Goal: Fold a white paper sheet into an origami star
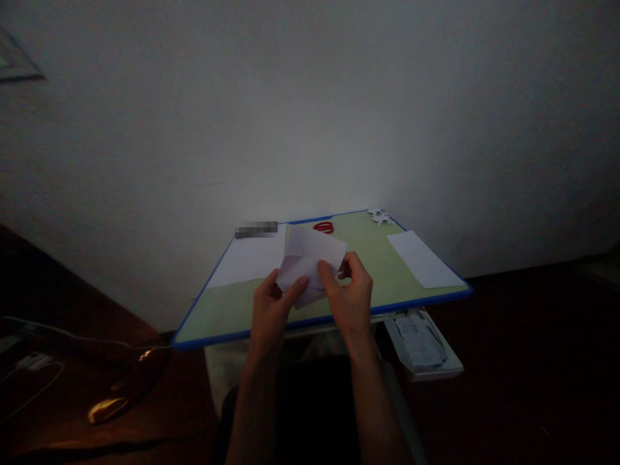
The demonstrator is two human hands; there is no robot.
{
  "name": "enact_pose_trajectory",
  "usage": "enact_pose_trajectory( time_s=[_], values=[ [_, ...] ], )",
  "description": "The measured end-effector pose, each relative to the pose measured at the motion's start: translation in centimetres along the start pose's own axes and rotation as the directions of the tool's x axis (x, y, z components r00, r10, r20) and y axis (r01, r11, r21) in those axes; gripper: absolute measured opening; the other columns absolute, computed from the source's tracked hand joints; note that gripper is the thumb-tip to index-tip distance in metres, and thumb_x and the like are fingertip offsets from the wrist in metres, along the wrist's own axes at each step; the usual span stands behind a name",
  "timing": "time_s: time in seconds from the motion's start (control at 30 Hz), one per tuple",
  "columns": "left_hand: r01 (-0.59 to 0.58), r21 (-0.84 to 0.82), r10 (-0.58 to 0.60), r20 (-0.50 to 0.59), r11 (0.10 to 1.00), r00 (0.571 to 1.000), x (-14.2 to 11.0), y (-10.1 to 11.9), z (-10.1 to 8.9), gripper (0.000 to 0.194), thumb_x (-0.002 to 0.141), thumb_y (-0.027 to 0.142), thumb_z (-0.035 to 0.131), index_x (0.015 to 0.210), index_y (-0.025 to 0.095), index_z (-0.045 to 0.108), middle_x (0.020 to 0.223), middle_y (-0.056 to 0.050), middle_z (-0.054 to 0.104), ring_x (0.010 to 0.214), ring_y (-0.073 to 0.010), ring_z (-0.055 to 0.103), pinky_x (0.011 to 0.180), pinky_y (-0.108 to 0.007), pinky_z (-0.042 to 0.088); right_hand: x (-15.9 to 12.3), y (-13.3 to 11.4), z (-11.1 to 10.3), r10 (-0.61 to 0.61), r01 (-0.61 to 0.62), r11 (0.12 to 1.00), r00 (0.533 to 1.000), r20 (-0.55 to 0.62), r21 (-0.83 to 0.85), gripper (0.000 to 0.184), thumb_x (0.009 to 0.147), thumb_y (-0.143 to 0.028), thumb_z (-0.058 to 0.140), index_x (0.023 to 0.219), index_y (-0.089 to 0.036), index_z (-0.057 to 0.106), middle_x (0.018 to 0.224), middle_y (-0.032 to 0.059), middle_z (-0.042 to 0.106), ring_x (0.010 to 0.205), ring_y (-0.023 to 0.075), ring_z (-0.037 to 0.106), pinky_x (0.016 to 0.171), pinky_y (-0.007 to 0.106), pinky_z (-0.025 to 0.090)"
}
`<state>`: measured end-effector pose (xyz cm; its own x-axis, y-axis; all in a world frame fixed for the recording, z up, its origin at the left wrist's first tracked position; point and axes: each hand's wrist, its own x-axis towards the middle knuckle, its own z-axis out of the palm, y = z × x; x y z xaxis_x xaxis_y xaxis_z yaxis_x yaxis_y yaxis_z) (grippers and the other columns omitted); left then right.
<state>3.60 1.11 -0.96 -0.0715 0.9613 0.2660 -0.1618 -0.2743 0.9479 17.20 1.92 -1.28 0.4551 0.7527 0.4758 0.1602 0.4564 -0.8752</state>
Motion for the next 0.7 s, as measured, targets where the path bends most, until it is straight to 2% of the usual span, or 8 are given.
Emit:
enact_pose_trajectory(
  time_s=[0.17,0.3,0.43,0.53,0.63,0.7],
  values=[
    [0.018,-0.052,-0.015,0.049,0.999,0.999,0.1,-0.3,0.4,0.047,0.085,0.053,0.08,0.107,0.019,0.055,0.096,-0.004,0.075,0.065,-0.0176,0.074,0.044,-0.024,0.059,0.4,0.2,-0.4,-0.137,0.137,0.99,0.99,-0.009,-0.045,0.026,0.096,-0.042,0.071,0.08,-0.022,0.065,0.079,0.0003,0.061,0.074,0.0185,0.057,0.07,0.032,0.05],
    [0.018,0.005,-0.018,0.002,1.0,1.0,-0.1,-0.1,0.8,0.052,0.084,0.053,0.082,0.11,0.021,0.05,0.086,-0.002,0.074,0.049,-0.0174,0.07,0.03,-0.02,0.046,0.3,-0.3,-0.6,-0.315,0.307,0.943,0.948,-0.046,-0.131,0.011,0.097,-0.032,0.07,0.094,-0.023,0.076,0.087,0.0018,0.058,0.076,0.0186,0.057,0.069,0.033,0.052],
    [-0.003,0.094,0.009,-0.066,0.996,0.998,-0.3,0.2,1.2,0.054,0.083,0.048,0.084,0.117,0.02,0.054,0.083,0.0,0.073,0.044,-0.0158,0.066,0.028,-0.02,0.043,0.1,-0.9,-0.7,-0.417,0.433,0.895,0.897,0.143,-0.106,0.026,0.1,-0.029,0.067,0.124,-0.03,0.079,0.117,0.008,0.062,0.092,0.0205,0.062,0.081,0.038,0.058],
    [-0.043,0.143,0.053,-0.063,0.989,0.997,-0.4,0.2,1.3,0.04,0.094,0.051,0.071,0.116,0.02,0.058,0.072,0.003,0.068,0.04,-0.0135,0.06,0.031,-0.022,0.044,0.0,-0.9,-0.7,-0.424,0.454,0.89,0.857,0.292,-0.04,0.035,0.102,-0.029,0.065,0.135,-0.033,0.074,0.139,0.0099,0.059,0.107,0.0232,0.063,0.091,0.043,0.059],
    [-0.093,0.205,0.105,-0.048,0.974,0.993,-0.5,0.1,1.0,0.04,0.104,0.057,0.054,0.119,0.02,0.061,0.064,0.005,0.062,0.039,-0.0136,0.056,0.034,-0.023,0.044,0.0,-0.8,-0.8,-0.415,0.439,0.898,0.863,0.287,-0.021,0.032,0.103,-0.027,0.064,0.132,-0.035,0.075,0.136,0.0091,0.06,0.106,0.0229,0.064,0.091,0.043,0.059],
    [-0.126,0.248,0.14,-0.04,0.96,0.989,-0.6,-0.2,0.7,0.044,0.105,0.06,0.049,0.12,0.021,0.063,0.063,0.005,0.06,0.04,-0.0133,0.053,0.037,-0.023,0.043,0.0,-0.8,-0.9,-0.413,0.432,0.901,0.874,0.257,-0.021,0.031,0.1,-0.026,0.069,0.128,-0.034,0.077,0.129,0.0083,0.061,0.103,0.0225,0.064,0.089,0.042,0.058]
  ],
)
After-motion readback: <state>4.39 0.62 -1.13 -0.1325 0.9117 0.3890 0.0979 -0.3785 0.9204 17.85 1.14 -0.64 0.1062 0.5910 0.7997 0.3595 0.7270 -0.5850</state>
